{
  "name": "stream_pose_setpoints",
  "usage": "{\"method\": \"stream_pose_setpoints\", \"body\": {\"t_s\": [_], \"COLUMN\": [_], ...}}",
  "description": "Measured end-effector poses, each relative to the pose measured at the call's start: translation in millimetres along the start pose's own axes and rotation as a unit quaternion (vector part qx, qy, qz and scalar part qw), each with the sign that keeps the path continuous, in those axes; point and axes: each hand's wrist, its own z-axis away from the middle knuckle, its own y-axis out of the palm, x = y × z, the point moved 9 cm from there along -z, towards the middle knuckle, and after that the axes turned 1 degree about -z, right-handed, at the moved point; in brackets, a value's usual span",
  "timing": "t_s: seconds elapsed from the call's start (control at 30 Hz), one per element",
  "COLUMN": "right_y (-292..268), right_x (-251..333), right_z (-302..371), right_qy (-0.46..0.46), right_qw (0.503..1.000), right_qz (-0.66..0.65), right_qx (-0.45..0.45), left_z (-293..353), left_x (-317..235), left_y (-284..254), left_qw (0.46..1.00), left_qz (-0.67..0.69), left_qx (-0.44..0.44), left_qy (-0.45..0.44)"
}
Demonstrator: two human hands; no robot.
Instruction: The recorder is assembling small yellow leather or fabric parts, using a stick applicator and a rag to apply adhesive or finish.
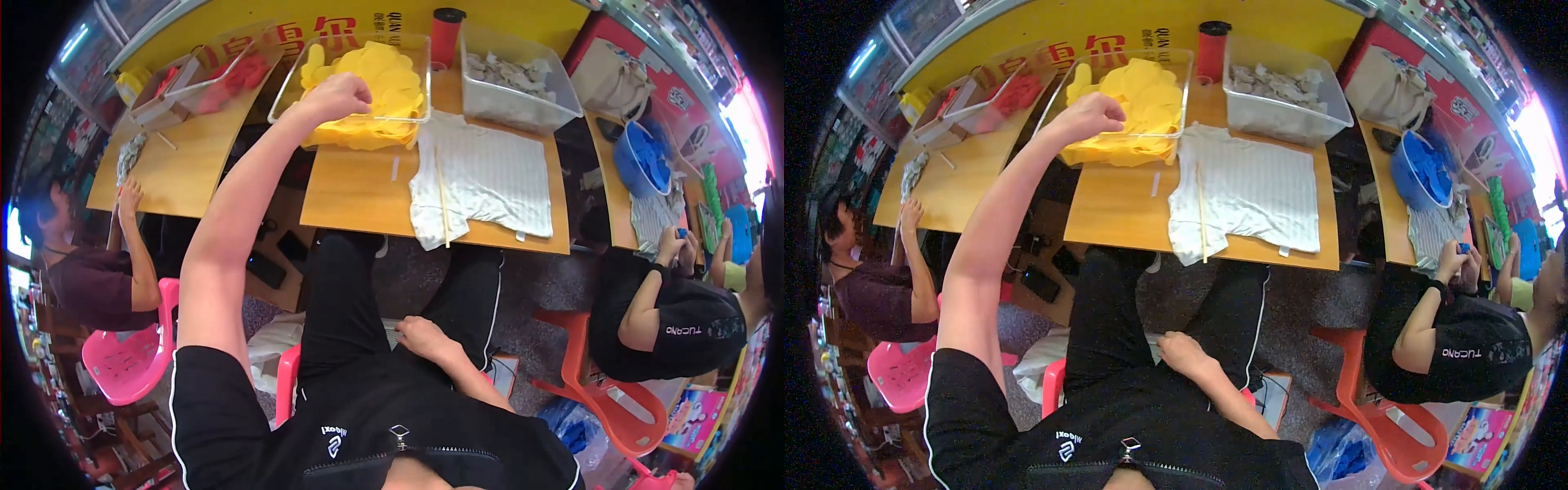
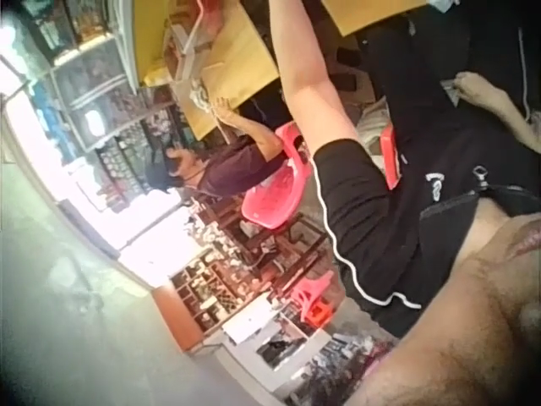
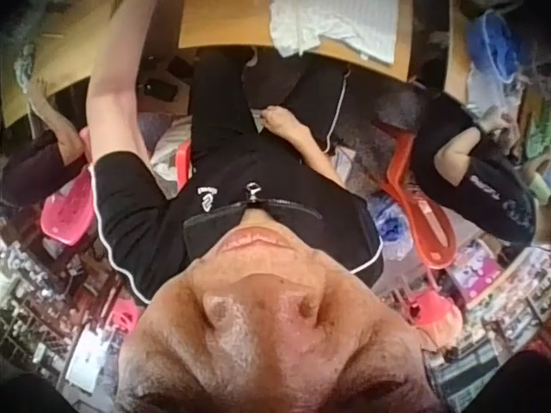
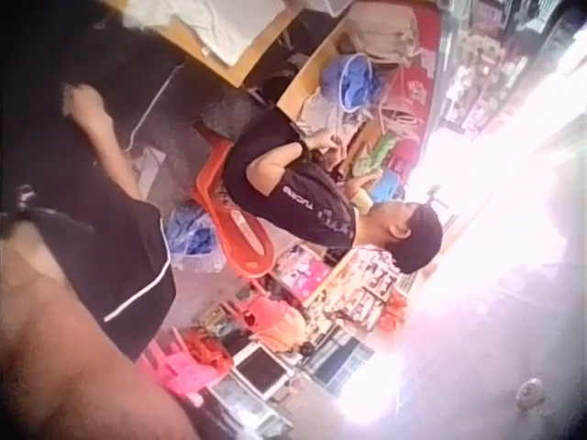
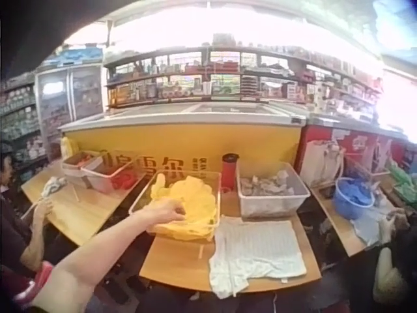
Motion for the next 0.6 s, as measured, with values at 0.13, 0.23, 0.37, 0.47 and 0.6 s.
{"method": "stream_pose_setpoints", "body": {"t_s": [0.13, 0.23, 0.37, 0.47, 0.6], "right_y": [4.6, -4.9, -6.7, -16.5, -58.0], "right_x": [-7.2, -5.3, -6.0, -7.2, -7.4], "right_z": [-0.1, 5.1, 6.2, 6.8, 9.4], "right_qy": [0.0, -0.006, -0.003, -0.004, -0.05], "right_qw": [1.0, 0.999, 0.999, 0.996, 0.97], "right_qz": [0.009, -0.027, -0.042, -0.086, -0.226], "right_qx": [-0.004, -0.036, -0.035, -0.029, -0.067], "left_z": [-54.1, -73.7, -84.7, -83.7, -72.8], "left_x": [23.3, 31.2, 45.9, 57.1, 52.0], "left_y": [67.3, 97.5, 103.4, 93.6, 67.8], "left_qw": [0.98, 0.978, 0.978, 0.983, 0.978], "left_qz": [-0.095, -0.151, -0.169, -0.148, -0.109], "left_qx": [0.133, 0.102, 0.054, 0.035, 0.072], "left_qy": [-0.111, -0.1, -0.105, -0.101, -0.163]}}
